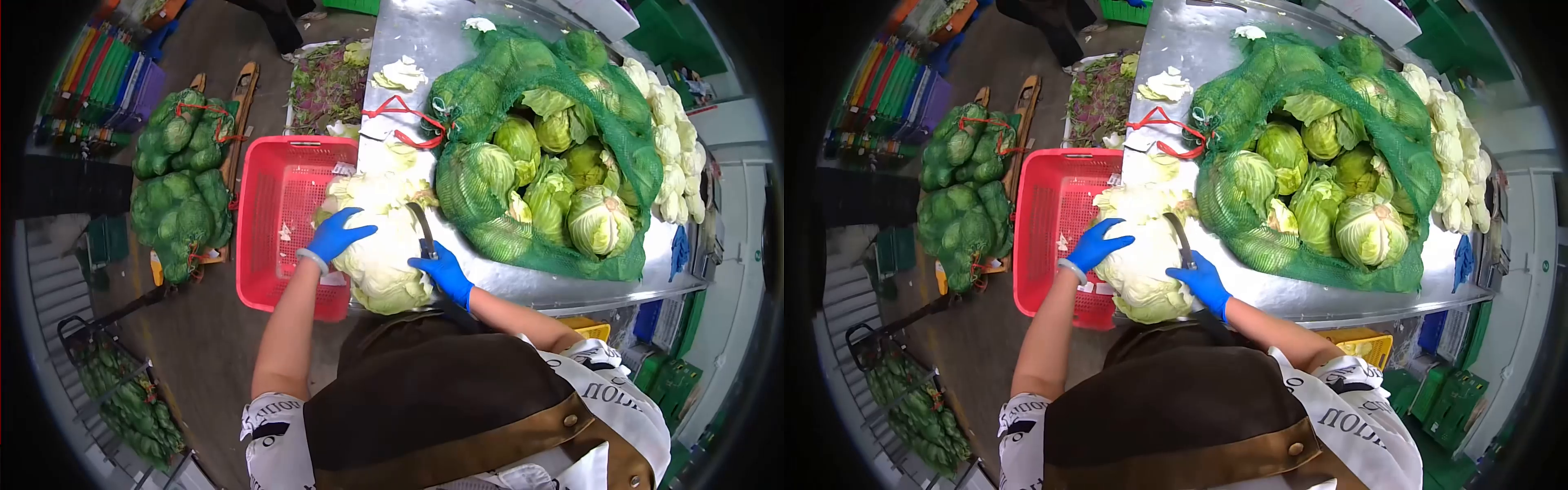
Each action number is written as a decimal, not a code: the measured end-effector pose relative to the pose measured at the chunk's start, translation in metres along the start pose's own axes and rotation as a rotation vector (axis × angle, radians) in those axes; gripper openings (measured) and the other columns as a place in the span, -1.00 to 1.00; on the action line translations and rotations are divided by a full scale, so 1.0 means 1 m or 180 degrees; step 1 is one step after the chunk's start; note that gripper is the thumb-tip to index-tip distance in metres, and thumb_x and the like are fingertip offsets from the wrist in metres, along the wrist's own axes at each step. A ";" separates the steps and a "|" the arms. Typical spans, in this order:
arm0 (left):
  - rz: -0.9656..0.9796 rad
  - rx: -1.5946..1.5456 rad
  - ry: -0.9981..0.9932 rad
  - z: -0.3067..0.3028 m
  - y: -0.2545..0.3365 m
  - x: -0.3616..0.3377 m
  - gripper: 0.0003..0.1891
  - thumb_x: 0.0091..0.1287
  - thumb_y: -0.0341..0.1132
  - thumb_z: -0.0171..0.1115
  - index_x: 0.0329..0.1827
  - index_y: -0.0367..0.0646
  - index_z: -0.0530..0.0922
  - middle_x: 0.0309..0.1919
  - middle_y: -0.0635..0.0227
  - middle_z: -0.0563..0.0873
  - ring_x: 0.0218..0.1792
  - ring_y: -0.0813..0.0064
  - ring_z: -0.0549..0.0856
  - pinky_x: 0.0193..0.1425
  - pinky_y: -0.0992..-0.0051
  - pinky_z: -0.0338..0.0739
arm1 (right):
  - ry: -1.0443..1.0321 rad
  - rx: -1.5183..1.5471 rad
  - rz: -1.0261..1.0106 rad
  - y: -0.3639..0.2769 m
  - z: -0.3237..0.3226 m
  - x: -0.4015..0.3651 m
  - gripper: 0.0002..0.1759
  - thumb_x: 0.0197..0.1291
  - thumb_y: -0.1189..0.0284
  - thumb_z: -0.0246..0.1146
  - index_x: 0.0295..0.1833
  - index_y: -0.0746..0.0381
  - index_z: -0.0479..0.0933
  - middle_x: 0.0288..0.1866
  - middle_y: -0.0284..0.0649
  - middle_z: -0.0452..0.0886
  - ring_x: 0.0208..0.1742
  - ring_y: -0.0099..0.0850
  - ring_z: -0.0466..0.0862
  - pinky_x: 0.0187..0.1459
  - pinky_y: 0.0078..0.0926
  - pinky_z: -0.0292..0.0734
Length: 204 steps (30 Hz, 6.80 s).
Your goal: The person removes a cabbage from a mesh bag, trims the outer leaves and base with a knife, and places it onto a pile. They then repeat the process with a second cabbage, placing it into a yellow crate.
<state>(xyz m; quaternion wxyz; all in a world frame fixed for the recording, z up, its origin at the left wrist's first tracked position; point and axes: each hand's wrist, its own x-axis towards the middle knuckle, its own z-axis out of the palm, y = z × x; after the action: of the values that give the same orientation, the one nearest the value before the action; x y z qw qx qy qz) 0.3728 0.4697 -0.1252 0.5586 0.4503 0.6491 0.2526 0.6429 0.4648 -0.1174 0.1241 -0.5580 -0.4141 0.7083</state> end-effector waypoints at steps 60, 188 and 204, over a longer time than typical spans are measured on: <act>-0.1639 -0.3531 0.2180 0.137 0.050 -0.075 -0.22 0.07 -0.12 0.53 0.26 0.07 0.18 0.12 0.31 0.49 0.10 0.30 0.53 0.07 0.07 0.47 | 0.0789 -0.3873 -0.1462 0.000 0.005 -0.090 -0.43 0.31 0.43 0.06 0.42 0.28 0.21 -0.17 -0.02 0.51 -0.46 -0.09 0.63 -0.45 -0.14 0.55; 0.0961 0.1075 0.0092 0.050 0.022 -0.112 -0.01 -0.06 -0.11 0.57 0.41 -0.33 0.24 0.30 -0.08 0.44 0.29 0.03 0.48 0.33 0.24 0.40 | -0.1609 -0.0451 -0.1365 -0.014 -0.023 0.033 -0.55 0.12 0.40 0.44 0.12 0.32 0.57 0.03 -0.24 0.67 0.02 -0.52 0.60 0.16 -0.51 0.47; 0.1422 0.2504 -0.0008 0.059 0.044 -0.132 0.06 -0.25 -0.27 0.56 0.46 -0.13 0.24 0.43 0.01 0.26 0.44 0.00 0.24 0.48 0.16 0.16 | -0.0027 -0.2287 -0.1872 0.012 0.000 0.058 -0.63 0.10 0.16 0.34 -0.06 0.16 0.58 -0.21 -0.09 0.67 -0.16 -0.13 0.67 -0.12 -0.25 0.54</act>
<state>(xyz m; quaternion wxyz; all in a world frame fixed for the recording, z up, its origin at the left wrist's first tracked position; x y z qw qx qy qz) 0.4384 0.3658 -0.0372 0.2776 0.7577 0.5820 0.1006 0.6261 0.4943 -0.1666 0.1168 -0.4216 -0.7744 0.4570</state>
